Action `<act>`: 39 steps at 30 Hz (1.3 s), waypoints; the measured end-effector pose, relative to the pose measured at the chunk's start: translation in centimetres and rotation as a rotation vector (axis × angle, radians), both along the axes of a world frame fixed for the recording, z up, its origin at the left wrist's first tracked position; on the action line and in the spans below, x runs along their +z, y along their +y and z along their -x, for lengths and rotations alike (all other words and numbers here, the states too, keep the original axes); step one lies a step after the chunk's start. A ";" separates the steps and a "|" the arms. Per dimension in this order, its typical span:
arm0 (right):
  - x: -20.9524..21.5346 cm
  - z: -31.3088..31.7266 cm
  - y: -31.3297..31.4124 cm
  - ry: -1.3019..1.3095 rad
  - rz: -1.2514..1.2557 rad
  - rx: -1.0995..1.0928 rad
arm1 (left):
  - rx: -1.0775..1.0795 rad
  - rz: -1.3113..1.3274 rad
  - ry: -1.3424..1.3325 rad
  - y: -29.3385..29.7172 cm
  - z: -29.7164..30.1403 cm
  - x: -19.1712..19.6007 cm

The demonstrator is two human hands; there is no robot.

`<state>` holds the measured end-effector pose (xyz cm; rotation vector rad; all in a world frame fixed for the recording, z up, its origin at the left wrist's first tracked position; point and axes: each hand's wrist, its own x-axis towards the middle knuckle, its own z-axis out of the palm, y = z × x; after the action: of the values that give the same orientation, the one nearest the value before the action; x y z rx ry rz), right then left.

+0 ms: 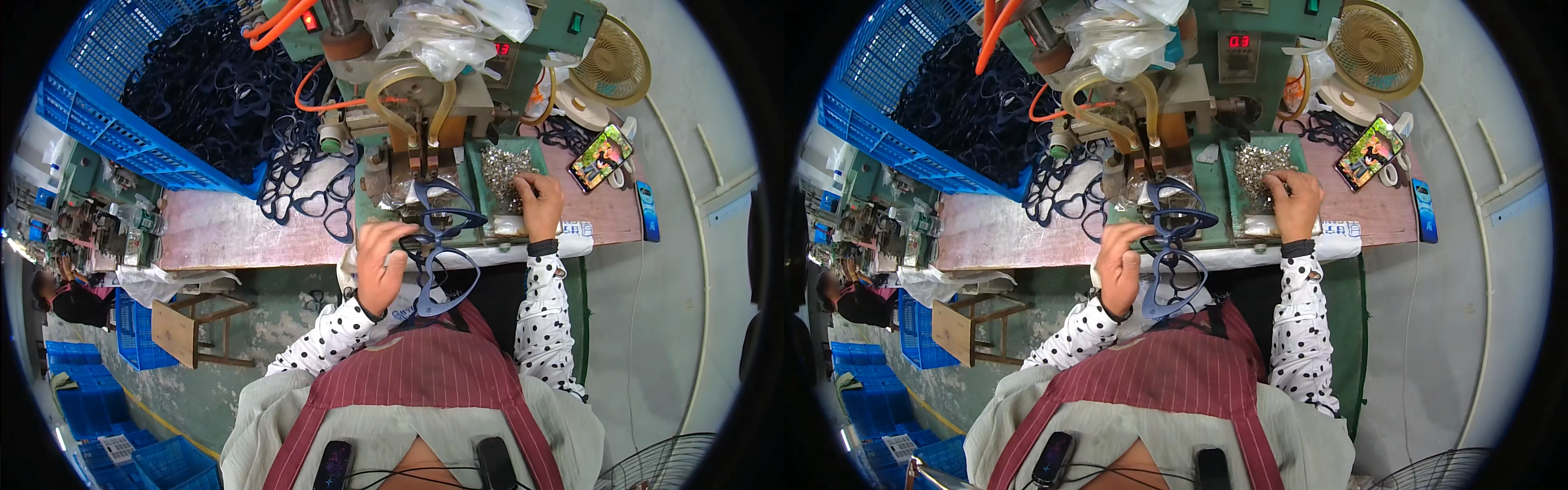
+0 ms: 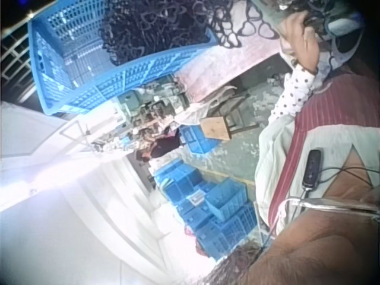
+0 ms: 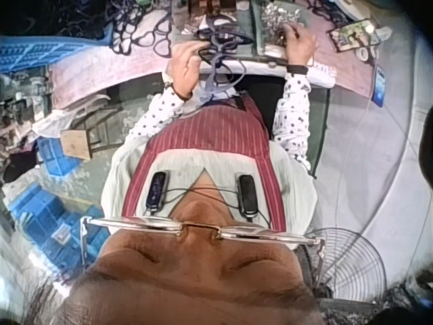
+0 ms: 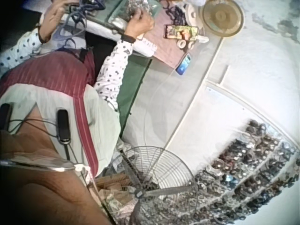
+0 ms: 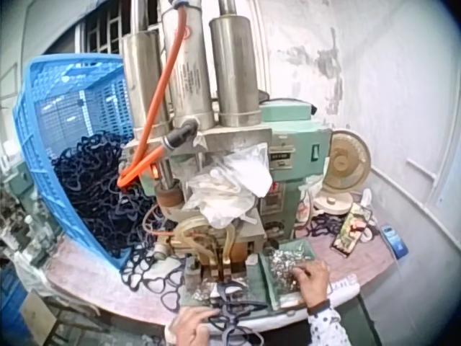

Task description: The person repeatedly picks up dark plastic eyeglass frames from a blue basket and places them into a small press machine on the workbench. They then remove the frames and place them on the table, continuing the cycle.

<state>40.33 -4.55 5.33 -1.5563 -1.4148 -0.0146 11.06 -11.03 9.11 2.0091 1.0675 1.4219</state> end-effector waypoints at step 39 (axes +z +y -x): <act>12.5 11.2 -2.4 0.520 0.359 0.445 | -1.265 1.253 -0.586 4.7 0.3 -1.6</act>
<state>29.13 -6.99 17.86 -1.3486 -1.3461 0.8897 10.77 -6.36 7.49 0.8050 0.1103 0.3239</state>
